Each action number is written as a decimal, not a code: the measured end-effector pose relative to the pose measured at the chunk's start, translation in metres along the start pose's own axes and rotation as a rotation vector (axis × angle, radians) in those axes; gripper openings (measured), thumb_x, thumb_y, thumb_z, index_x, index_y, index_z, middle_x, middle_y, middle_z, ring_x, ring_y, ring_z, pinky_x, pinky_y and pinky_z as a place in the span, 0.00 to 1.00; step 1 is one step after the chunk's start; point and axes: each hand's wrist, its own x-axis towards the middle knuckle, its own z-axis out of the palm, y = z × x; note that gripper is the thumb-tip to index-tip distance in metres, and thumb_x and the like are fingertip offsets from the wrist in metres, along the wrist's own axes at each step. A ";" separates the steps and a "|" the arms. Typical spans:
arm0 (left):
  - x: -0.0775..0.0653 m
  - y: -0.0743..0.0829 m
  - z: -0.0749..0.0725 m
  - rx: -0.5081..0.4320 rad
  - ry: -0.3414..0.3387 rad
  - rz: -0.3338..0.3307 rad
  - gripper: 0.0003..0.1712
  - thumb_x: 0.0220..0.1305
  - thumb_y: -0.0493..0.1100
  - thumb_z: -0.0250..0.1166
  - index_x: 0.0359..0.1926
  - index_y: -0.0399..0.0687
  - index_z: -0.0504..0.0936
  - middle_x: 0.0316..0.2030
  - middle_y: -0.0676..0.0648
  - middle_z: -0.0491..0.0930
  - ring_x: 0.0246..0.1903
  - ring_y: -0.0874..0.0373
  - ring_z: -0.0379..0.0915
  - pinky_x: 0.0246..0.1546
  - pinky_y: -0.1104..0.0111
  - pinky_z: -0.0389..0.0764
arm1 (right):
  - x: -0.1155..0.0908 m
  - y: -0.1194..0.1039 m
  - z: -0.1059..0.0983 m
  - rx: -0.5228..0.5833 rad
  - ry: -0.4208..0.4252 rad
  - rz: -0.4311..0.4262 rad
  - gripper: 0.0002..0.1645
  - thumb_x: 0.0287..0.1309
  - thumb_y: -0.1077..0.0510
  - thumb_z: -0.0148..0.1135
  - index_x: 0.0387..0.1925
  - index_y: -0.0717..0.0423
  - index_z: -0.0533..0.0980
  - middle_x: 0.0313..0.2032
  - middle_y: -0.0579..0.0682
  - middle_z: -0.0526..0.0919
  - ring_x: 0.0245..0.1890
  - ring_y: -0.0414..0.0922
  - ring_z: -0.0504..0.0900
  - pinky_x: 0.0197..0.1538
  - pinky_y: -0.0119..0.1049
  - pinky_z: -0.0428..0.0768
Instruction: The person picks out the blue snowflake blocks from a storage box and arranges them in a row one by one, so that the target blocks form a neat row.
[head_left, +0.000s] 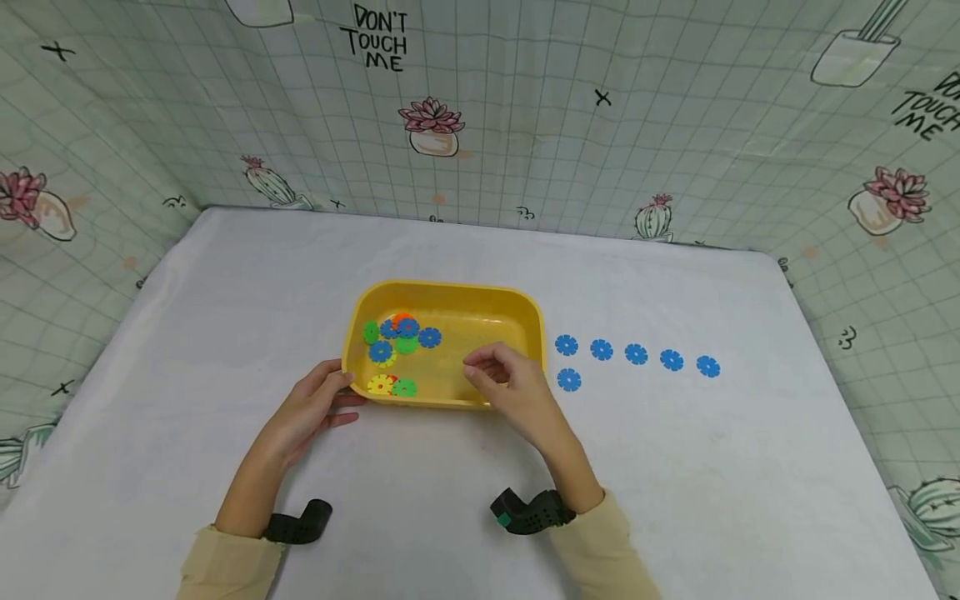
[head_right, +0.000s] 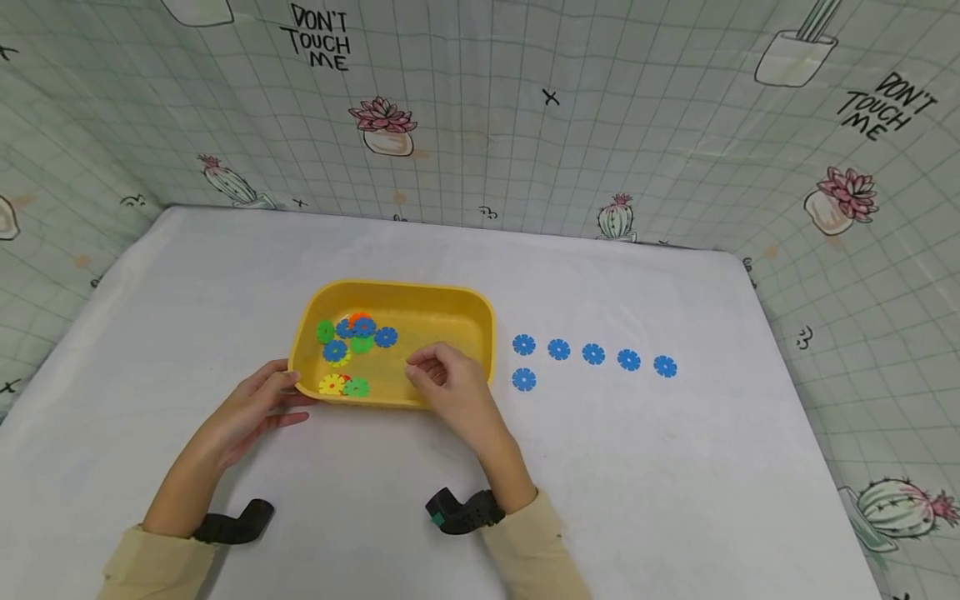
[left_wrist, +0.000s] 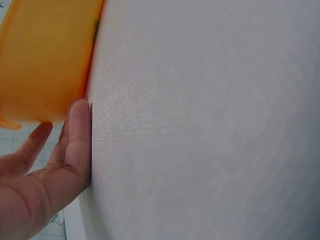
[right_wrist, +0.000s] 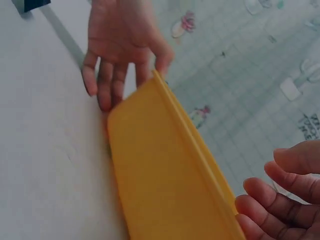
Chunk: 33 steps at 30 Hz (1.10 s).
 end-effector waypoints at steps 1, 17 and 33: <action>0.000 0.000 0.000 0.001 0.002 0.000 0.29 0.70 0.50 0.42 0.67 0.39 0.55 0.56 0.34 0.69 0.45 0.58 0.75 0.45 0.70 0.81 | 0.002 0.000 0.004 0.004 -0.016 -0.009 0.12 0.60 0.56 0.58 0.42 0.58 0.77 0.36 0.51 0.80 0.35 0.43 0.76 0.42 0.29 0.78; 0.001 -0.002 0.001 -0.005 0.009 -0.005 0.30 0.70 0.50 0.43 0.67 0.39 0.56 0.55 0.34 0.69 0.44 0.59 0.76 0.44 0.71 0.81 | 0.031 -0.014 0.051 -0.062 -0.232 -0.016 0.15 0.58 0.60 0.58 0.47 0.60 0.77 0.33 0.50 0.80 0.32 0.41 0.74 0.36 0.24 0.75; 0.000 -0.002 0.001 -0.019 0.002 0.015 0.31 0.70 0.50 0.44 0.67 0.37 0.55 0.54 0.34 0.70 0.44 0.58 0.76 0.43 0.70 0.81 | 0.063 -0.012 0.069 -0.171 -0.283 0.105 0.15 0.57 0.59 0.60 0.47 0.56 0.77 0.29 0.48 0.76 0.28 0.41 0.71 0.29 0.26 0.70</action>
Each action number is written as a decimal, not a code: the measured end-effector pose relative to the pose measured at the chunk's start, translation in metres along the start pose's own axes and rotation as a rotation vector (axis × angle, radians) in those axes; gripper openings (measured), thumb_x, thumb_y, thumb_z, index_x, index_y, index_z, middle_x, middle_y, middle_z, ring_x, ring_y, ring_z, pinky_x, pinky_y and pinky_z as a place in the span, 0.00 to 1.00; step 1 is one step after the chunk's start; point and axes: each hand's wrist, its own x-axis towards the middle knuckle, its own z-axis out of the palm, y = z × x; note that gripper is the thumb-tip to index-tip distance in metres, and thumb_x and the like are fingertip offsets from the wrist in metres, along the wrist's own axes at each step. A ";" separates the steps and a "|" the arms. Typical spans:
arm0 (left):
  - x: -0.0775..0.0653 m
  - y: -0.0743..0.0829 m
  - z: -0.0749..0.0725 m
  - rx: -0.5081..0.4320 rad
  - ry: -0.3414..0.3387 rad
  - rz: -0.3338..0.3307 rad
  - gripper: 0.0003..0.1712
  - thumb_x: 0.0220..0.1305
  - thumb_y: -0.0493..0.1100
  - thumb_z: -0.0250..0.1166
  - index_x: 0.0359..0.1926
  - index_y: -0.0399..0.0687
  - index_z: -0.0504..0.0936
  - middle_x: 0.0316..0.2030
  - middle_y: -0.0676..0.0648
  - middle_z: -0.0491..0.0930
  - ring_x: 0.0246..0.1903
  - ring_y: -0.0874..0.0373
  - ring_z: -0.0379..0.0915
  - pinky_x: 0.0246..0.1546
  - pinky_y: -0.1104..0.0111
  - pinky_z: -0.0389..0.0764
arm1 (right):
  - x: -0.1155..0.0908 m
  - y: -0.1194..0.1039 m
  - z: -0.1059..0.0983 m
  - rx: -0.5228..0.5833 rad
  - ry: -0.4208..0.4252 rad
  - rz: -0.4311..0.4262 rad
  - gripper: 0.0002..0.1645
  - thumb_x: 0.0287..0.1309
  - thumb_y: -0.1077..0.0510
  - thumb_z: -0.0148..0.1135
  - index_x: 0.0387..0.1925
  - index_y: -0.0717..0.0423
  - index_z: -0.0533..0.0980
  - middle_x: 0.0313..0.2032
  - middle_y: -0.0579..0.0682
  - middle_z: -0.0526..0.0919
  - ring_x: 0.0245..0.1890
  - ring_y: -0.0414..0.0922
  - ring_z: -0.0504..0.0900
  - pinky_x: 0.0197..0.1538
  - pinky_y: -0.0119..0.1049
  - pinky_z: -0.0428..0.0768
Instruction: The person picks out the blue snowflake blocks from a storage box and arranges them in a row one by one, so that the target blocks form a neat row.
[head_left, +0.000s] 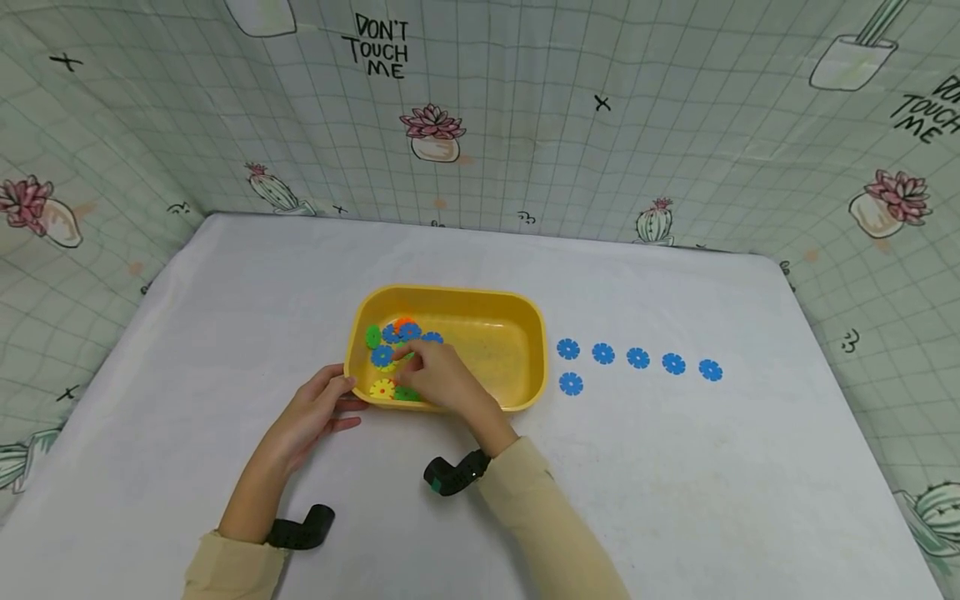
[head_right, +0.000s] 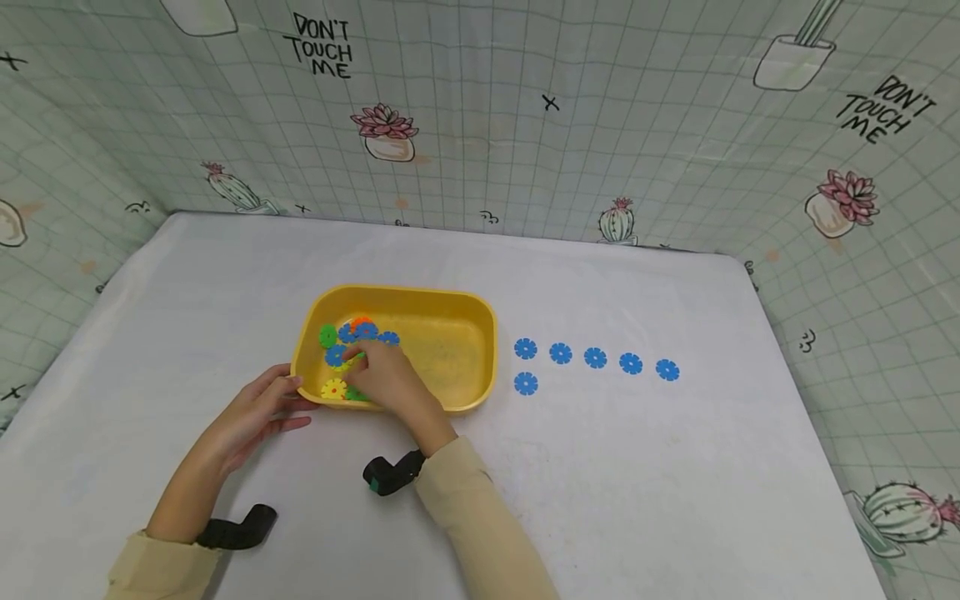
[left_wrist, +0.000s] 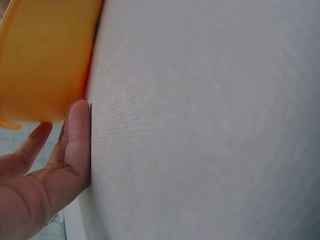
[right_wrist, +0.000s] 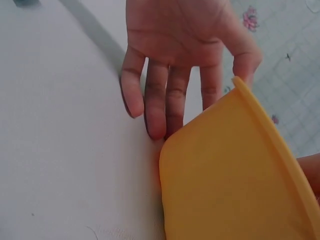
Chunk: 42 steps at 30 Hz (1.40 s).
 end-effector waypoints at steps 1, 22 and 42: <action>0.000 0.000 0.000 0.001 0.003 -0.002 0.30 0.70 0.50 0.43 0.67 0.37 0.55 0.54 0.35 0.70 0.44 0.58 0.76 0.43 0.70 0.81 | 0.002 0.001 0.000 -0.001 0.000 0.009 0.16 0.57 0.58 0.60 0.48 0.55 0.77 0.30 0.48 0.77 0.28 0.41 0.71 0.28 0.26 0.70; -0.001 0.001 0.000 0.018 0.002 -0.011 0.30 0.70 0.50 0.43 0.67 0.38 0.55 0.56 0.33 0.69 0.45 0.58 0.77 0.44 0.70 0.81 | 0.038 -0.009 0.018 -0.207 0.013 0.173 0.21 0.61 0.53 0.57 0.56 0.49 0.71 0.54 0.48 0.77 0.45 0.46 0.73 0.48 0.35 0.75; 0.000 0.001 -0.001 0.013 -0.016 -0.016 0.31 0.70 0.51 0.43 0.67 0.38 0.54 0.58 0.32 0.66 0.45 0.60 0.76 0.44 0.70 0.81 | 0.044 -0.012 0.019 -0.275 -0.010 0.205 0.16 0.61 0.54 0.56 0.51 0.47 0.70 0.47 0.47 0.78 0.39 0.46 0.72 0.46 0.37 0.73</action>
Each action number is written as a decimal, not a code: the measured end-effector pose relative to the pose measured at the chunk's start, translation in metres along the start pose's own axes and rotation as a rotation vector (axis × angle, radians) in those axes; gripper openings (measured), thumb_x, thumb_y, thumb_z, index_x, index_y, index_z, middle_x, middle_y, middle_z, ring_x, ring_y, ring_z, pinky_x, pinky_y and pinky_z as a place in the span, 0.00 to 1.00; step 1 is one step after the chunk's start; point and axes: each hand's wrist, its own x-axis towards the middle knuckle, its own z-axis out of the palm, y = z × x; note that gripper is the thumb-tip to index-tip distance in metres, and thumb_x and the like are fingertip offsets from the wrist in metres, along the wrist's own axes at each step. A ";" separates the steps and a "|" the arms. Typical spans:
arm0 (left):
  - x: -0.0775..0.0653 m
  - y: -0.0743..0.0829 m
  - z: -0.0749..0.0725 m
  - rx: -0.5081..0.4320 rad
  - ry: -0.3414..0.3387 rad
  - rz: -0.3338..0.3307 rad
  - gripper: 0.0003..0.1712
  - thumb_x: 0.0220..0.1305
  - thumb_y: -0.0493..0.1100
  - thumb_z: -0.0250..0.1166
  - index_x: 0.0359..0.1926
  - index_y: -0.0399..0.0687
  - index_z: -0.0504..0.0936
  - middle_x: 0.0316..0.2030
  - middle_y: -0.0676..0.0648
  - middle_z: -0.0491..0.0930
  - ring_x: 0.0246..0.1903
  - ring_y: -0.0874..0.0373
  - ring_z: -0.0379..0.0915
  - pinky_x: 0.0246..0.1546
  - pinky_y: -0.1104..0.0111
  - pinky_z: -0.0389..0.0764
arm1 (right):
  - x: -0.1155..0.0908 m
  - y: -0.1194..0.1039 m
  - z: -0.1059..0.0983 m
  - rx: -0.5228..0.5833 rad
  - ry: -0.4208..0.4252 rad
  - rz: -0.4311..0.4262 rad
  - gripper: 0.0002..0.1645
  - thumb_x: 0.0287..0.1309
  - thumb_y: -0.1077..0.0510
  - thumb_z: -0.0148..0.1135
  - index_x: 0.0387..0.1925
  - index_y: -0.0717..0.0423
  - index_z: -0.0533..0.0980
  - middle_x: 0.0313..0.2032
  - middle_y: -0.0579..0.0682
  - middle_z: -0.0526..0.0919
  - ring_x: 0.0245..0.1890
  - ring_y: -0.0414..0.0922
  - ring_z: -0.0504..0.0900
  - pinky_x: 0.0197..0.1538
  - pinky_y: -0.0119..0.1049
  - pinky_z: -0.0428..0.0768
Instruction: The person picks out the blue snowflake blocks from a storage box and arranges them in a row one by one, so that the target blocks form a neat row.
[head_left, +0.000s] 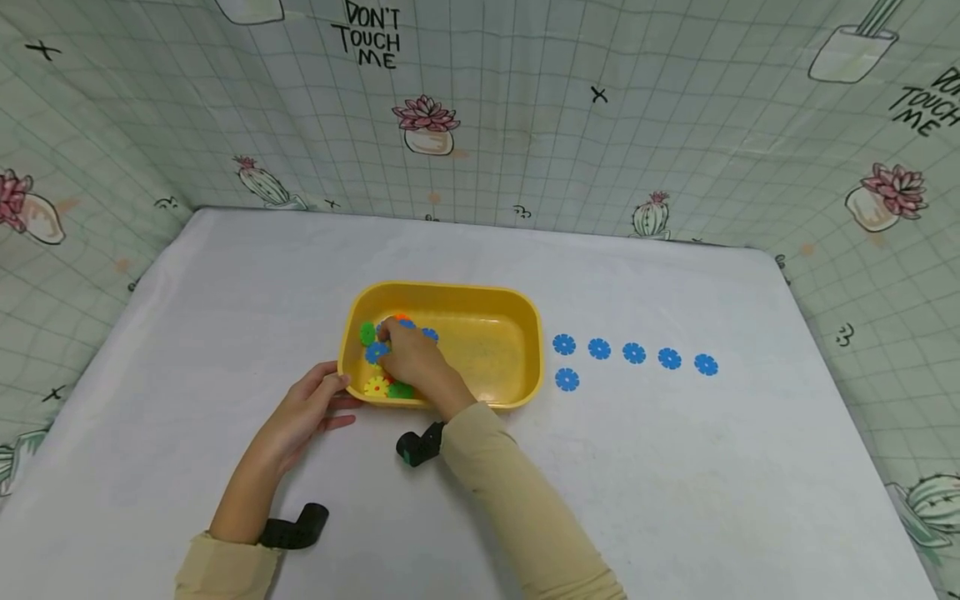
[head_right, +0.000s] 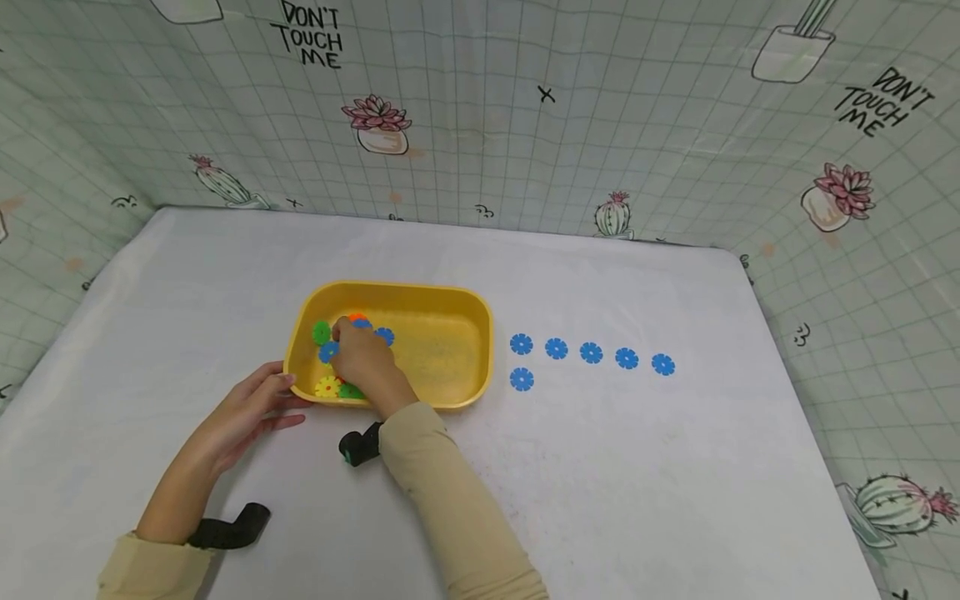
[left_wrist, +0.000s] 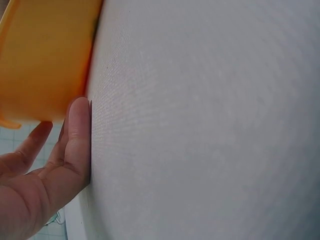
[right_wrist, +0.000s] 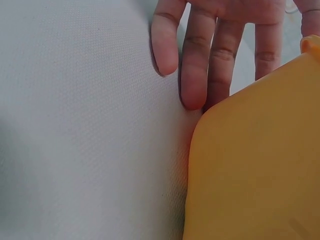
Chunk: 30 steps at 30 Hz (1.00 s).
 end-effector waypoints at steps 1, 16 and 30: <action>0.000 0.000 0.000 0.002 0.000 0.000 0.31 0.70 0.51 0.43 0.67 0.38 0.54 0.58 0.32 0.66 0.44 0.60 0.76 0.44 0.70 0.81 | 0.000 0.000 0.000 -0.001 -0.001 0.001 0.16 0.61 0.54 0.56 0.51 0.47 0.70 0.47 0.47 0.78 0.39 0.46 0.72 0.46 0.37 0.73; 0.001 -0.001 -0.001 0.005 0.006 -0.007 0.31 0.70 0.51 0.43 0.67 0.38 0.54 0.58 0.32 0.66 0.44 0.60 0.76 0.45 0.70 0.81 | 0.000 -0.001 0.000 -0.033 -0.003 0.014 0.16 0.60 0.53 0.58 0.50 0.47 0.70 0.44 0.46 0.79 0.35 0.45 0.72 0.39 0.34 0.72; 0.001 0.000 -0.001 0.008 0.005 0.002 0.30 0.71 0.50 0.42 0.67 0.38 0.54 0.58 0.32 0.66 0.45 0.59 0.76 0.45 0.70 0.81 | 0.001 0.000 0.001 -0.041 -0.002 -0.002 0.16 0.60 0.53 0.58 0.50 0.48 0.70 0.42 0.47 0.79 0.34 0.45 0.73 0.37 0.33 0.72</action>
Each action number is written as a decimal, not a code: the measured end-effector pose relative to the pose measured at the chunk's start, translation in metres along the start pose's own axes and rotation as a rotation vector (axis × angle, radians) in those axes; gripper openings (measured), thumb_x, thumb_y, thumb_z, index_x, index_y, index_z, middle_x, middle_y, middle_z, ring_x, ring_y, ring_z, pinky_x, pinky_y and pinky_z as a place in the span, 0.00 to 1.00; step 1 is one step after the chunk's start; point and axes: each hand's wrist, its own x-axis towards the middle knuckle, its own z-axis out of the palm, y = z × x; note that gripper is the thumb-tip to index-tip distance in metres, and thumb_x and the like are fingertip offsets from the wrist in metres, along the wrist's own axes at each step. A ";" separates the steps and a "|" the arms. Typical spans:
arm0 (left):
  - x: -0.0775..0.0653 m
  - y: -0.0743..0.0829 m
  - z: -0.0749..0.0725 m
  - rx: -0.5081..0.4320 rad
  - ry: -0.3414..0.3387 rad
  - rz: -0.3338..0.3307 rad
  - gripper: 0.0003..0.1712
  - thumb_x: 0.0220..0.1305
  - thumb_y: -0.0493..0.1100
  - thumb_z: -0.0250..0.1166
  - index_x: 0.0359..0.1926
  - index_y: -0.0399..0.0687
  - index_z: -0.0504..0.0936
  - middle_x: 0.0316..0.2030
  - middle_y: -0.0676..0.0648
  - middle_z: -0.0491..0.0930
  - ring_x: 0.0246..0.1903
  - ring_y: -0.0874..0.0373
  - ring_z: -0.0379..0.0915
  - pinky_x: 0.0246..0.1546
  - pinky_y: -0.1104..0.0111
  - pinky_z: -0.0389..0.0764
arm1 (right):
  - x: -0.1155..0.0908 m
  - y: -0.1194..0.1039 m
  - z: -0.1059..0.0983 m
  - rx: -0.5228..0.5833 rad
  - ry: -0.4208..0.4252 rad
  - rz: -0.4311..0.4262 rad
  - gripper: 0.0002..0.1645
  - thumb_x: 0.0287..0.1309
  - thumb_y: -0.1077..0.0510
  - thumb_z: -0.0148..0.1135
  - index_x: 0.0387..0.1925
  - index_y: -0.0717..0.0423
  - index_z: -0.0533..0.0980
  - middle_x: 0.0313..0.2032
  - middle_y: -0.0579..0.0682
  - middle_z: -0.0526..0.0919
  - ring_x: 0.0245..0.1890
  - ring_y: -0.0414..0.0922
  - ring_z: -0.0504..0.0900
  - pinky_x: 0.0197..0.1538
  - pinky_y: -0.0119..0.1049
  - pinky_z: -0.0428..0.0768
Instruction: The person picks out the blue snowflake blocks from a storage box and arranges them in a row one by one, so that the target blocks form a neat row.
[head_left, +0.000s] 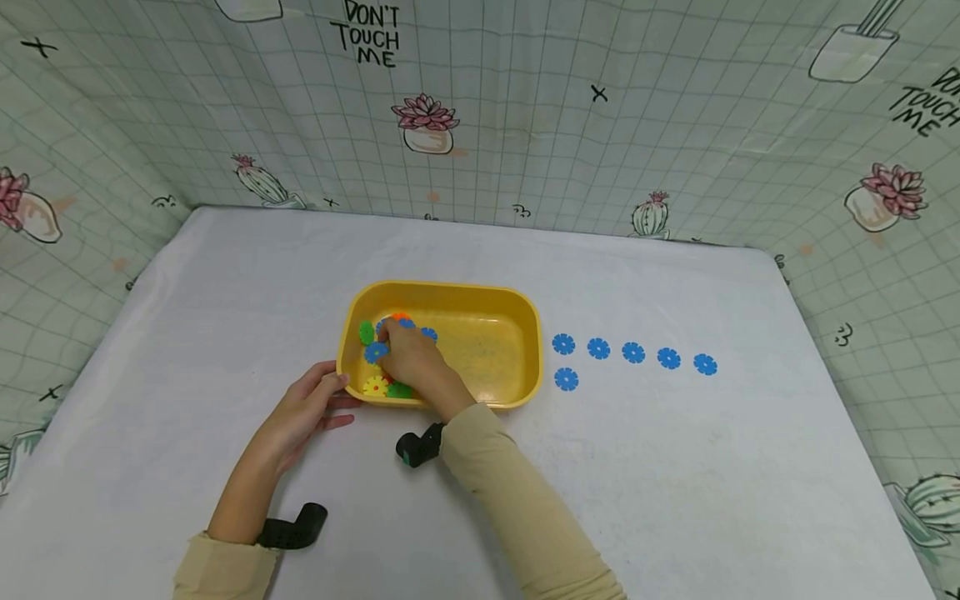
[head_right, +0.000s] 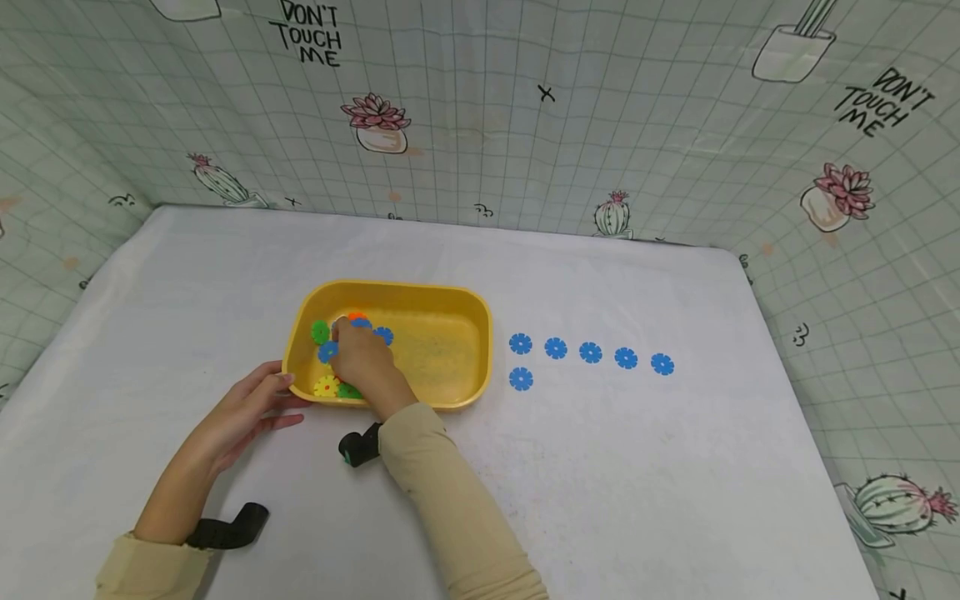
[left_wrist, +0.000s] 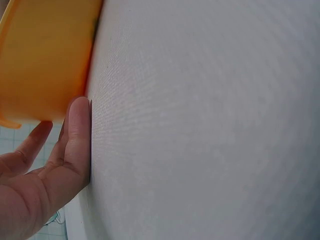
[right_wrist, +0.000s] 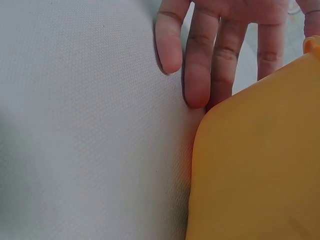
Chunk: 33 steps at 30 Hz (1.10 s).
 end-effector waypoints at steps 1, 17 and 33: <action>0.000 0.000 0.000 0.000 0.000 0.000 0.30 0.71 0.50 0.42 0.67 0.38 0.54 0.58 0.32 0.66 0.45 0.59 0.76 0.45 0.70 0.81 | 0.000 0.000 0.000 -0.001 0.000 -0.002 0.16 0.60 0.53 0.58 0.49 0.48 0.70 0.42 0.47 0.79 0.34 0.46 0.73 0.37 0.33 0.72; 0.000 0.000 0.000 -0.005 -0.001 0.001 0.30 0.70 0.49 0.43 0.67 0.37 0.55 0.58 0.32 0.66 0.45 0.59 0.76 0.44 0.69 0.81 | -0.002 0.001 -0.001 -0.002 0.004 -0.022 0.14 0.59 0.54 0.59 0.47 0.49 0.69 0.36 0.47 0.78 0.31 0.46 0.73 0.31 0.31 0.69; 0.000 0.001 0.001 -0.003 0.007 -0.012 0.31 0.70 0.50 0.43 0.67 0.38 0.54 0.57 0.33 0.67 0.44 0.59 0.75 0.44 0.69 0.81 | -0.022 0.011 -0.005 0.024 -0.070 -0.159 0.04 0.62 0.58 0.55 0.32 0.53 0.72 0.24 0.45 0.73 0.26 0.41 0.71 0.27 0.26 0.67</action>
